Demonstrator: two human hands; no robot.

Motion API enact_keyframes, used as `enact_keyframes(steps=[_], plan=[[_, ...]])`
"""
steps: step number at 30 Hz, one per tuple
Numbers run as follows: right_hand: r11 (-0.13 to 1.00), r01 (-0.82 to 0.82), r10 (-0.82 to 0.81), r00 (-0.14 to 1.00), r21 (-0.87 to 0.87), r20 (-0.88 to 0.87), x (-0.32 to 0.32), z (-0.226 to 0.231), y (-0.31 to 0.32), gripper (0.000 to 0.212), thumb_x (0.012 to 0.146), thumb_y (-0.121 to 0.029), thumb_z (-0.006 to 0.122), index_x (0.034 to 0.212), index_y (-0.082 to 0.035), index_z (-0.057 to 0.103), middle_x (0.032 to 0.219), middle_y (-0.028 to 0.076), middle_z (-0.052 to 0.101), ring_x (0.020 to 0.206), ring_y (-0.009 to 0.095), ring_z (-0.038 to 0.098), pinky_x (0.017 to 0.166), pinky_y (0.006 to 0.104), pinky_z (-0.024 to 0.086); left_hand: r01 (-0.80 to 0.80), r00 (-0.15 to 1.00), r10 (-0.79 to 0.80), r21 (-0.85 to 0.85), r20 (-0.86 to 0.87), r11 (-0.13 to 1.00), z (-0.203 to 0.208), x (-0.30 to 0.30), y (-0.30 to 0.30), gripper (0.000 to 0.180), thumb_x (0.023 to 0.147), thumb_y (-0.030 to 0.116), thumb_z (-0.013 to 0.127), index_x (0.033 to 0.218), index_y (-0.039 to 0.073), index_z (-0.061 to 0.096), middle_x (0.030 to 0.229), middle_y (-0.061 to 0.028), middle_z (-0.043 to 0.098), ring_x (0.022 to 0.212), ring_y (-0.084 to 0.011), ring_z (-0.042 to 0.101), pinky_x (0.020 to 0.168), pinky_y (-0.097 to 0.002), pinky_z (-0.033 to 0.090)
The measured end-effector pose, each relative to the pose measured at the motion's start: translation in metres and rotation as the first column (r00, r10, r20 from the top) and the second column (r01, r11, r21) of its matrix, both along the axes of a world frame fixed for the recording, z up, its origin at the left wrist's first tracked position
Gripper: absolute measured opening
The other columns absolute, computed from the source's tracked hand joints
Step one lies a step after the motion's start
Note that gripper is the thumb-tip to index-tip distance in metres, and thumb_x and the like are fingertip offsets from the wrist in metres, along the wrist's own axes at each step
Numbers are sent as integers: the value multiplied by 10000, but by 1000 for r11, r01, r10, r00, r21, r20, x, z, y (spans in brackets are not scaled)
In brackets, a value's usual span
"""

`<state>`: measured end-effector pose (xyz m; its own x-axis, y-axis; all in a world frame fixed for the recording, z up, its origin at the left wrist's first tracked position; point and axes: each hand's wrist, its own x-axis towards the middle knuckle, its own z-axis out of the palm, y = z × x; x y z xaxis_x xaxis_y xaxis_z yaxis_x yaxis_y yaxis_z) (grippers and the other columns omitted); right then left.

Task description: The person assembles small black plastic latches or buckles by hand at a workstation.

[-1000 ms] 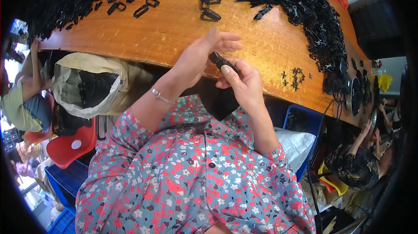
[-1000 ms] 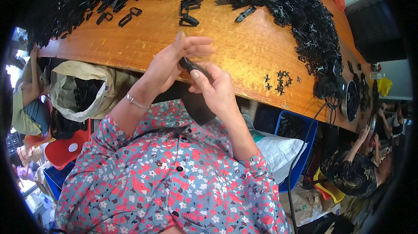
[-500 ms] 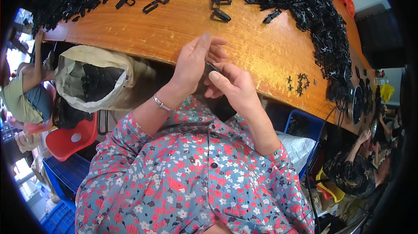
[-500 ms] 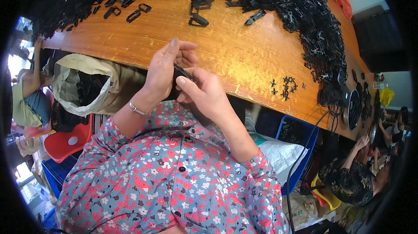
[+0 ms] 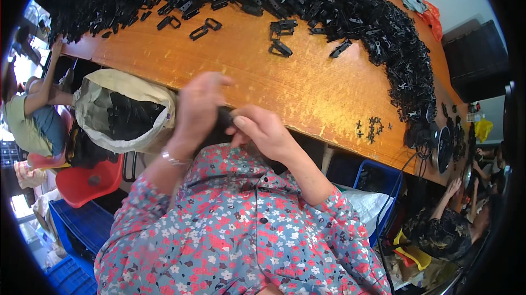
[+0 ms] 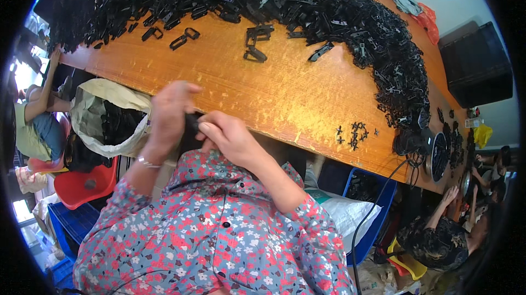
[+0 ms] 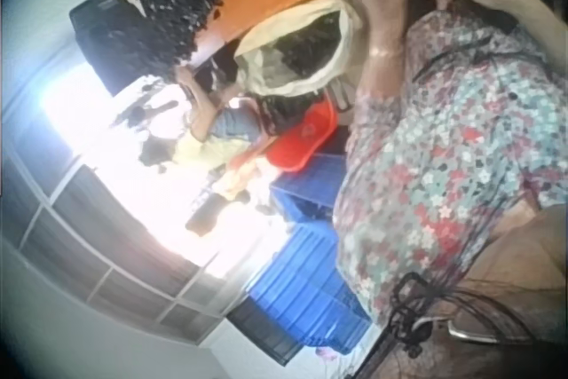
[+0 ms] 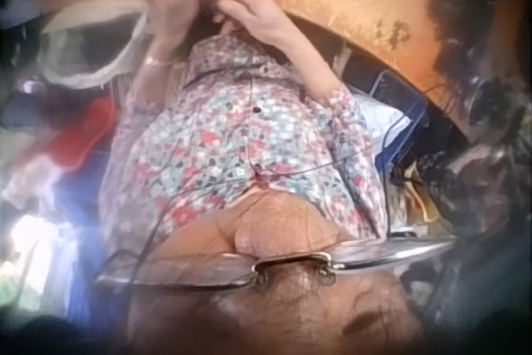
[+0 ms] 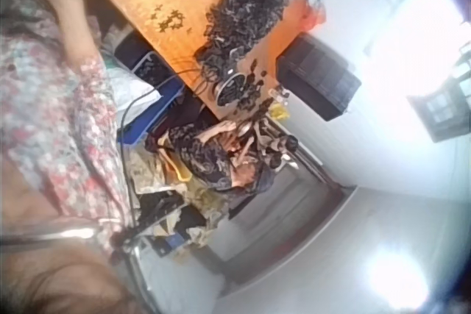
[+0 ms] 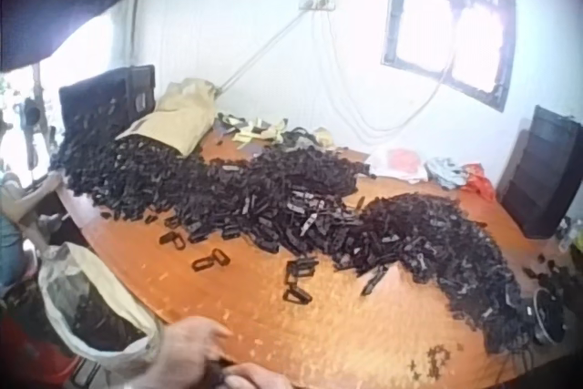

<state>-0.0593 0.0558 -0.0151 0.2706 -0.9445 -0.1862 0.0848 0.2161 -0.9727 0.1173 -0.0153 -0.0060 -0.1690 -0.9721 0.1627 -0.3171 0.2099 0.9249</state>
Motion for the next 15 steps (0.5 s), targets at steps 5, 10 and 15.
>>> enact_keyframes(steps=[5, 10, 15], plan=[[922, 235, -336, 880, -309, -336, -49, -10, -48, 197, 996, -174, 661, 1100, -10, 696, 996, 152, 724, 795, 259, 730, 726, 372, 565, -325, 826, 407, -260, 391, 909, 15, 180, -27, 406, 1098, 339, 505, 970, 30, 734, 715, -54, 625, 671, -176, 606, 650, -354, 487], [706, 240, -697, 400, -666, -595, -86, -11, -103, 146, 908, -149, 731, 994, -31, 725, 1006, 195, 698, 884, 402, 701, 791, 470, 555, -219, 198, 390, -347, 899, 912, 5, 210, -19, 239, 1028, 237, 601, 930, 49, 711, 841, -147, 669, 826, -366, 648, 742, -457, 521], [751, 167, -654, 322, -639, -684, -92, -23, -120, 157, 894, -153, 747, 948, -10, 707, 989, 196, 692, 873, 413, 688, 795, 487, 548, -66, 693, 469, -599, 548, 798, 9, 115, -30, 116, 949, 147, 701, 997, 42, 705, 991, -136, 706, 954, -322, 684, 826, -407, 538]])
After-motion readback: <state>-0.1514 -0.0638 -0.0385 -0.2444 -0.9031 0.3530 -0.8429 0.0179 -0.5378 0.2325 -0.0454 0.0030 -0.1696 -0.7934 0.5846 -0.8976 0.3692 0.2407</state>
